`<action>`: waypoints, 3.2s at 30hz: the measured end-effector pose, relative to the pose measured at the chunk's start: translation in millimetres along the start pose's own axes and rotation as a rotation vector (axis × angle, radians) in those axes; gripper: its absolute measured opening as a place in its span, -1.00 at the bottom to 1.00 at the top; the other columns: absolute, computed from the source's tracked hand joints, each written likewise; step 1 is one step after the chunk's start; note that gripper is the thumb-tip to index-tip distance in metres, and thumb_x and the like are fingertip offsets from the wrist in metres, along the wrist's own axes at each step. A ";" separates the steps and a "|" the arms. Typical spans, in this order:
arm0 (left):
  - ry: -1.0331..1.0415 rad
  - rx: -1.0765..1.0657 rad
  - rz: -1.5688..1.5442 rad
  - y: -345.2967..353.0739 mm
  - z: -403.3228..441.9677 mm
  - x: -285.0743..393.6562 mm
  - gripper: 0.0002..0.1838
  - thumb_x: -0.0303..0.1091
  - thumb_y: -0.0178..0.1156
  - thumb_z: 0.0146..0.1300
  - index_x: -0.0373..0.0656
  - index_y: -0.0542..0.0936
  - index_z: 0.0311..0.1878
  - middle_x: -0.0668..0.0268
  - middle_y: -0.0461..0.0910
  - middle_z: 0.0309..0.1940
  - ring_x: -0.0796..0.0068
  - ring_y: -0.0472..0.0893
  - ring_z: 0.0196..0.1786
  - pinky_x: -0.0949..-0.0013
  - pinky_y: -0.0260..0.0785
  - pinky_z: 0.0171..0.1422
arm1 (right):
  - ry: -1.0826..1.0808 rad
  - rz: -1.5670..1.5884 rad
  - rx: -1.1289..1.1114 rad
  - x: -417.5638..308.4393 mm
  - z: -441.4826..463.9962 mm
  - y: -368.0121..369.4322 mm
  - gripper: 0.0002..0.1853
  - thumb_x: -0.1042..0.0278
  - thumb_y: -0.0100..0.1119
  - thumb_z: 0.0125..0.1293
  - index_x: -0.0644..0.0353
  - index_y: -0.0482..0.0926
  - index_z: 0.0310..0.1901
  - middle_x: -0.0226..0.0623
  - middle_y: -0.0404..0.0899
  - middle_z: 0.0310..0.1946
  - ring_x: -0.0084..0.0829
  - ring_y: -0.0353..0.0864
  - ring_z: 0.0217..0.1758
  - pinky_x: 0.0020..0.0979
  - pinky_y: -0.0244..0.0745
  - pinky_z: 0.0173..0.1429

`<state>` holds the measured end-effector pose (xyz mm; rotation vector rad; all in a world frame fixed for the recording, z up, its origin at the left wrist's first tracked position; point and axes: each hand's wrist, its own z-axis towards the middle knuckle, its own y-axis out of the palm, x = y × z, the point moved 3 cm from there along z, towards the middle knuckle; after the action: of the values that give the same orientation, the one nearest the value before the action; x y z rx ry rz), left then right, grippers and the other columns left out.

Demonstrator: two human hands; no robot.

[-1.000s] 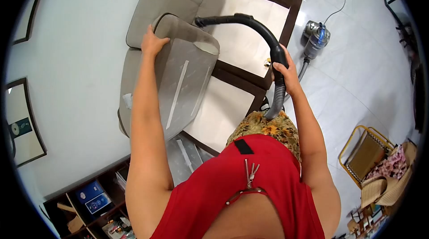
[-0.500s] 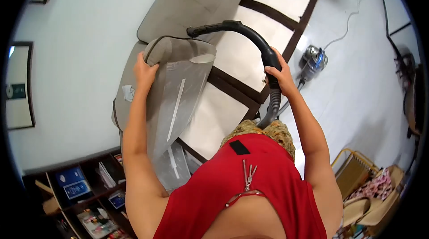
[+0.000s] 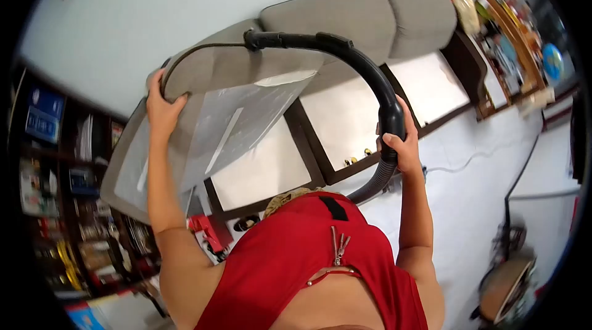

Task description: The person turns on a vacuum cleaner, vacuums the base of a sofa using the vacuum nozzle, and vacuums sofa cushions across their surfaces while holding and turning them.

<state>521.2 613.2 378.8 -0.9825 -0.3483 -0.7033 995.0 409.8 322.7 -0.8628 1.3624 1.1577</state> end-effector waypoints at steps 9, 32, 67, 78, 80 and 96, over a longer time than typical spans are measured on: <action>-0.076 0.151 0.080 -129.6 -34.8 -103.7 -0.18 -0.53 0.23 -0.07 -0.21 0.36 0.41 0.08 0.45 0.28 0.16 0.42 0.36 0.23 0.23 0.46 | -0.008 -0.207 -0.238 -24.6 28.3 82.0 -0.17 0.56 0.29 0.05 0.07 0.32 0.45 -0.28 0.49 -0.28 -0.55 0.54 -0.48 -0.48 0.49 -0.39; -0.105 0.582 -0.341 -142.3 -95.3 -124.7 -0.80 -0.30 0.21 0.45 -0.16 0.53 0.04 0.36 0.54 0.11 0.47 0.46 0.19 0.38 0.21 0.37 | -0.133 -0.147 -0.525 -27.5 9.2 154.7 -0.16 0.43 0.40 0.01 0.10 0.37 0.42 -0.26 0.53 -0.06 -0.54 0.56 -0.33 -0.51 0.52 -0.21; 0.260 -0.361 1.177 77.0 -20.3 -67.8 -0.50 -0.29 0.35 0.12 -0.08 0.45 0.14 0.12 0.56 -0.14 0.10 0.60 -0.03 0.05 0.46 -0.01 | 0.084 0.057 0.042 75.9 3.0 -25.3 -0.18 0.37 0.36 0.09 0.04 0.31 0.45 -0.32 0.50 -0.27 -0.56 0.50 -0.50 -0.49 0.47 -0.40; 0.579 -0.086 1.049 21.0 -28.9 -50.0 -0.91 -0.44 0.18 0.16 -0.07 0.45 -0.36 0.27 0.46 -0.38 0.21 0.55 -0.30 0.17 0.47 -0.27 | 0.116 0.099 0.028 50.9 10.5 -27.4 -0.19 0.44 0.33 0.11 0.04 0.30 0.46 -0.33 0.49 -0.32 -0.56 0.48 -0.54 -0.48 0.47 -0.43; 0.577 -0.057 1.005 8.1 -28.4 -45.9 -0.90 -0.45 0.18 0.15 -0.08 0.44 -0.38 0.25 0.45 -0.40 0.18 0.53 -0.33 0.13 0.44 -0.28 | 0.110 0.099 0.053 41.3 9.9 -29.7 -0.19 0.45 0.33 0.11 0.04 0.29 0.47 -0.34 0.48 -0.34 -0.57 0.48 -0.54 -0.48 0.47 -0.43; 0.754 0.309 0.824 28.3 78.3 0.8 -0.91 -0.41 0.18 0.19 -0.11 0.56 -0.23 0.28 0.54 -0.30 0.24 0.56 -0.21 0.12 0.48 0.11 | -0.020 0.014 0.214 -5.7 -0.3 -34.5 -0.16 0.48 0.22 0.10 0.08 0.22 0.49 -0.30 0.47 -0.35 -0.54 0.53 -0.51 -0.49 0.51 -0.43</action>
<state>544.2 689.7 402.4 -0.4357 0.5792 -0.2060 1028.6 399.9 322.7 -0.6873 1.4475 1.0072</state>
